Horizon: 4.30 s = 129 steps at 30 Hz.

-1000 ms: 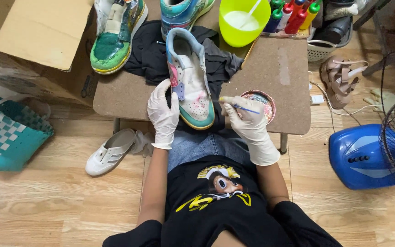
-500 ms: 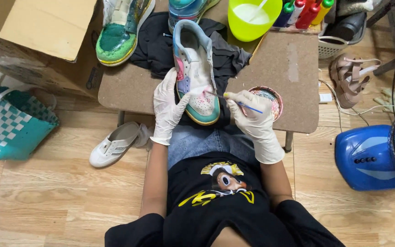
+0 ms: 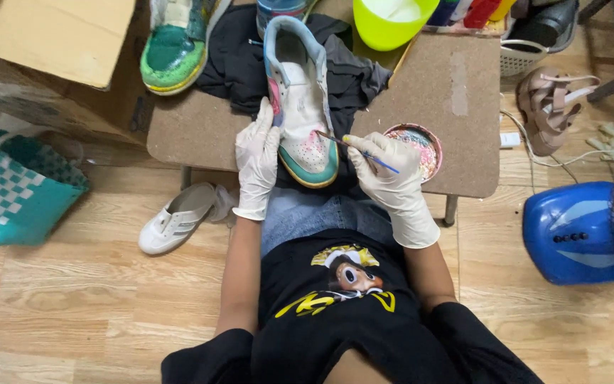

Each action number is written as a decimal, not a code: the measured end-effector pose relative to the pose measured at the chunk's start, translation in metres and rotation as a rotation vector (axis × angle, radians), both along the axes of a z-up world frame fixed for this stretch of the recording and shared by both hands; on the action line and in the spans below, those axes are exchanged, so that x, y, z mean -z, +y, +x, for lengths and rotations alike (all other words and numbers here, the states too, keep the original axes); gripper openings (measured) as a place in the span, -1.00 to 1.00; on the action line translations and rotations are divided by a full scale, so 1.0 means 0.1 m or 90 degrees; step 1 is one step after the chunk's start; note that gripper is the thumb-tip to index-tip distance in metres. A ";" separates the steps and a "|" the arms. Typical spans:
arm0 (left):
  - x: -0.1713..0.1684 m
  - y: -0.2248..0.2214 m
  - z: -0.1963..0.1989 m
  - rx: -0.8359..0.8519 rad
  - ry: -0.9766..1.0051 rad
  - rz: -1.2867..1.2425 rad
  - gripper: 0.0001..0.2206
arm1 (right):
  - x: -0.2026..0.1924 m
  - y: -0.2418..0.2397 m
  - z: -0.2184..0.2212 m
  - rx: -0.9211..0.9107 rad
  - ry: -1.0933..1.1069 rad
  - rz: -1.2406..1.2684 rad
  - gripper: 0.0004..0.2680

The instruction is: A person wearing gloves uses a fine brush to apply decorative glitter or small beads from a tin onto the surface of a sneaker.

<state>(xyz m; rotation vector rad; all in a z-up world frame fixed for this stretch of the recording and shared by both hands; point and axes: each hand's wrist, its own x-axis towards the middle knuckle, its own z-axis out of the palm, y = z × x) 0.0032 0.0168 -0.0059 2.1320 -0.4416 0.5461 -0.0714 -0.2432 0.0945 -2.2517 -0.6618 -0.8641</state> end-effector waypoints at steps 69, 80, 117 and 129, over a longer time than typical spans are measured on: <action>-0.41 -0.08 -0.15 -0.004 -0.068 -0.011 -0.70 | -0.13 -0.03 0.00 0.175 -0.207 -0.001 -0.93; -0.41 -0.21 -0.35 -0.109 -0.202 0.024 -0.72 | 0.16 -1.50 -0.30 0.258 0.230 0.086 -0.87; 0.06 -1.78 -0.81 0.044 -0.074 0.157 0.17 | 0.14 -1.31 -0.12 0.257 0.275 0.192 -0.94; 0.05 -1.78 -0.79 0.046 -0.045 0.155 0.12 | 0.02 -0.93 -0.07 0.213 0.246 0.089 -0.94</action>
